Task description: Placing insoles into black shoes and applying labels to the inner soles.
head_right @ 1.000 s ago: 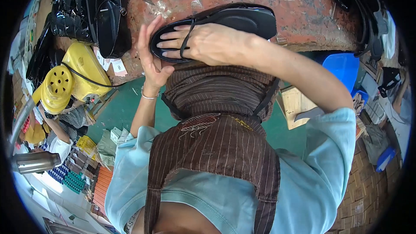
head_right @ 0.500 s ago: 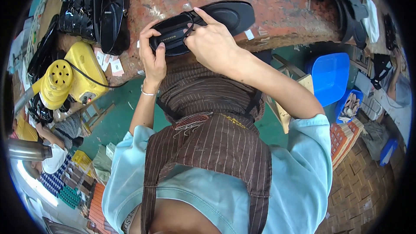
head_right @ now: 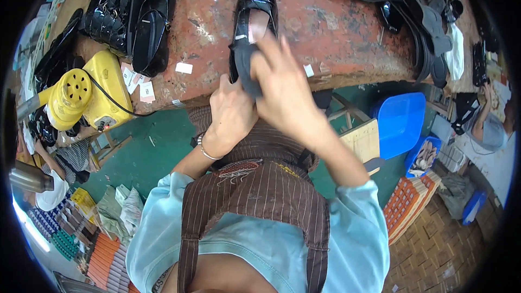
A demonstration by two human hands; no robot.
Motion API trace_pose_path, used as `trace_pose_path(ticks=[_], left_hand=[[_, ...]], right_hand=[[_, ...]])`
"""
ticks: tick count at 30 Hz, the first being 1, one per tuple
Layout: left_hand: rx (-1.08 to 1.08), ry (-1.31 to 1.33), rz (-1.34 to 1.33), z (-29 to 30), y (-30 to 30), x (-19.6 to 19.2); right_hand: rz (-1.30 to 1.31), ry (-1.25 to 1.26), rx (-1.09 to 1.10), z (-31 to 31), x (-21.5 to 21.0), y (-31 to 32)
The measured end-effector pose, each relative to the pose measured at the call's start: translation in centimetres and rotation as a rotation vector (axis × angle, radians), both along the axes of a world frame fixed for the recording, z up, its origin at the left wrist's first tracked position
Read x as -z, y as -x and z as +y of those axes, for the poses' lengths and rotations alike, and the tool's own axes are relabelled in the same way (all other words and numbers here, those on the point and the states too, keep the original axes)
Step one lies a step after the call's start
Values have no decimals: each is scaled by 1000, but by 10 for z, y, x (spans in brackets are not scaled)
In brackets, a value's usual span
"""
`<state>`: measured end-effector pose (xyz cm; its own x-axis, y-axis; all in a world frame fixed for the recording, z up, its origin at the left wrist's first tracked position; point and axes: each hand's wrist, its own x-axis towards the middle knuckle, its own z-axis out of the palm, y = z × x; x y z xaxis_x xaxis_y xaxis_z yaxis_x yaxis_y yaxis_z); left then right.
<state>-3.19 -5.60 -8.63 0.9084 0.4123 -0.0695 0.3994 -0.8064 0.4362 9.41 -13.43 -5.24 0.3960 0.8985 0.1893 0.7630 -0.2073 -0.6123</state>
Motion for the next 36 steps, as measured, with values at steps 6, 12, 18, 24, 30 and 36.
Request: trace_pose_path(ticks=[6, 12, 18, 24, 30, 36], left_hand=[[126, 94, 175, 20, -11, -12], [134, -38, 48, 10, 0, 5], [94, -5, 119, 7, -6, -3], [112, -45, 36, 10, -3, 3], [115, 41, 126, 10, -7, -3], [128, 38, 9, 10, -1, -2]], right_hand=[[-209, 132, 90, 20, 33, 7], [-217, 189, 76, 34, 41, -6], [-360, 159, 187, 57, 56, -18], [-564, 77, 144, 38, 63, -8], [-421, 268, 211, 68, 61, -21], [-168, 245, 70, 20, 47, 6]])
